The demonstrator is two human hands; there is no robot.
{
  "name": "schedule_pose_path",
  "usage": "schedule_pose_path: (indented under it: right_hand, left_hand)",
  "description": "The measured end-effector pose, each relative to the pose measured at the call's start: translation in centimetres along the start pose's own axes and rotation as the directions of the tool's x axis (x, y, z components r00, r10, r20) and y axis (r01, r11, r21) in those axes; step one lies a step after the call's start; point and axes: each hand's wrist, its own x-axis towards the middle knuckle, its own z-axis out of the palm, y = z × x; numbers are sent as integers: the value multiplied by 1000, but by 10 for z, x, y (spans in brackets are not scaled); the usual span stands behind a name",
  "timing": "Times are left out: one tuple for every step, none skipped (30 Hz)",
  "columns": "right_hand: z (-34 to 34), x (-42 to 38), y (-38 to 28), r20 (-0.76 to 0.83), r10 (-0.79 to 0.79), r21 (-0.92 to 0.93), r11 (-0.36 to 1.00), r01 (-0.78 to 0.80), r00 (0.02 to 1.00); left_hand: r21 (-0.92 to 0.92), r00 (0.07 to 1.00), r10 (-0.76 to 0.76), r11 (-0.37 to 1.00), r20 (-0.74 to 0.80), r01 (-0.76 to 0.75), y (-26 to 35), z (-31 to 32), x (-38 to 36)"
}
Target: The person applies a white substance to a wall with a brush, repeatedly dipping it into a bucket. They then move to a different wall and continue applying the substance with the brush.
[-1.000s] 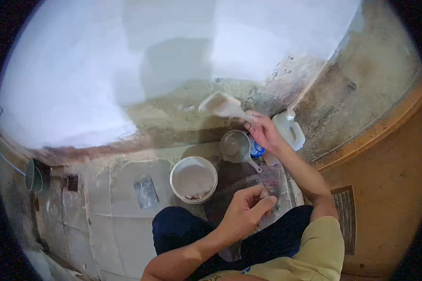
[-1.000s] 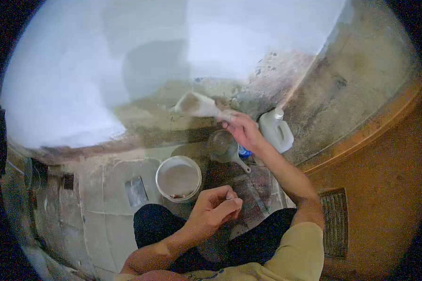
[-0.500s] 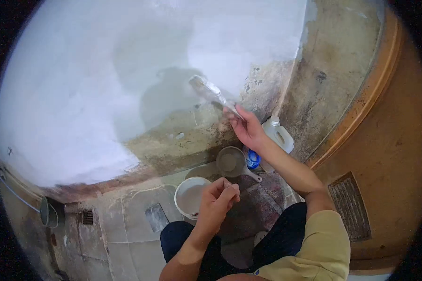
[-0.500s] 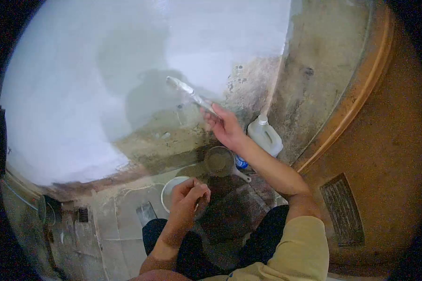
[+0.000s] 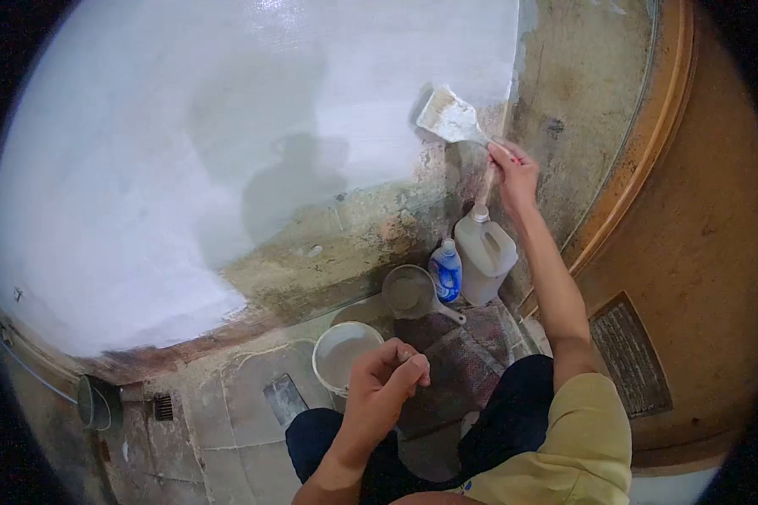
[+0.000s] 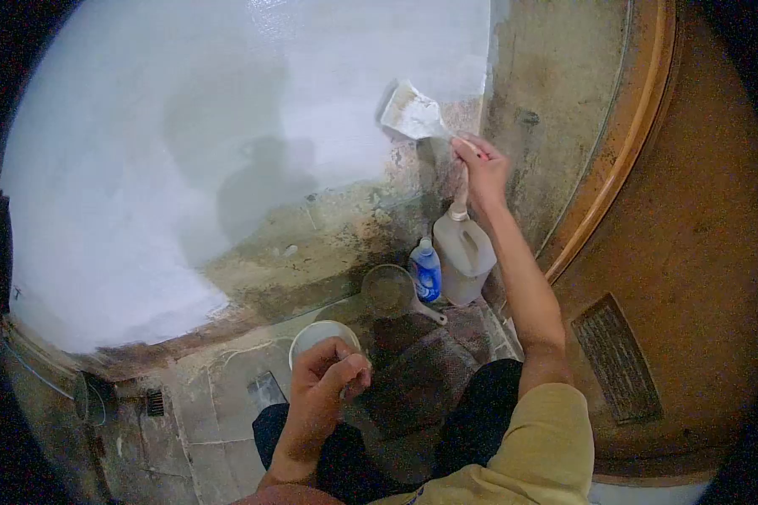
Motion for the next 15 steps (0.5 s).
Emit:
schedule_pose_path:
  right_hand:
    - [-4,5,-5,-4,-52,-108,993,51,999]
    - [-6,10,-7,-4,-102,-214,972,99,995]
    - [-7,17,-9,-6,-100,-217,971,96,995]
    - [-6,23,-14,40,-162,-340,926,166,986]
    - [-7,28,-16,92,-215,-454,860,233,972]
    - [-7,33,-17,87,-211,-458,859,227,974]
    - [-7,38,-16,108,-215,-462,854,241,971]
    - [-7,44,-15,130,-220,-464,848,256,967]
    - [-7,49,-16,128,-219,-466,848,253,967]
    - [-9,52,-16,127,-236,-497,825,268,963]
    - [-10,55,-17,129,-255,-528,800,284,958]
    - [-11,57,-18,130,-254,-532,798,283,958]
    - [-9,57,-23,116,-272,-561,776,289,955]
    - [-6,56,-27,102,-289,-589,754,292,952]
    - [-4,54,-31,100,-286,-592,753,288,953]
  left_hand:
    - [-4,1000,-2,1000,2,2,1,0,-1]
    - [7,1000,15,1000,17,-15,2,0,-2]
    - [18,999,30,999,31,-31,2,-1,-2]
    - [16,999,27,999,31,-27,1,-2,-2]
    - [22,999,28,999,41,-29,0,-3,-2]
    - [27,998,27,999,52,-29,0,-3,-1]
    - [28,998,20,999,55,-22,1,-3,-1]
    - [47,1000,1,999,29,-3,4,-3,-2]
    - [64,1000,-16,998,3,16,6,-2,-2]
    - [63,1000,-20,998,4,20,7,-3,-3]
    - [58,1000,-19,998,-5,19,8,-3,-3]
    - [53,1000,-16,998,-14,16,8,-4,-3]
    - [49,1000,-19,999,-12,20,7,-3,-2]
    - [55,1000,-9,998,-15,9,7,-3,-2]
    - [61,1000,1,998,-19,0,7,-4,-3]
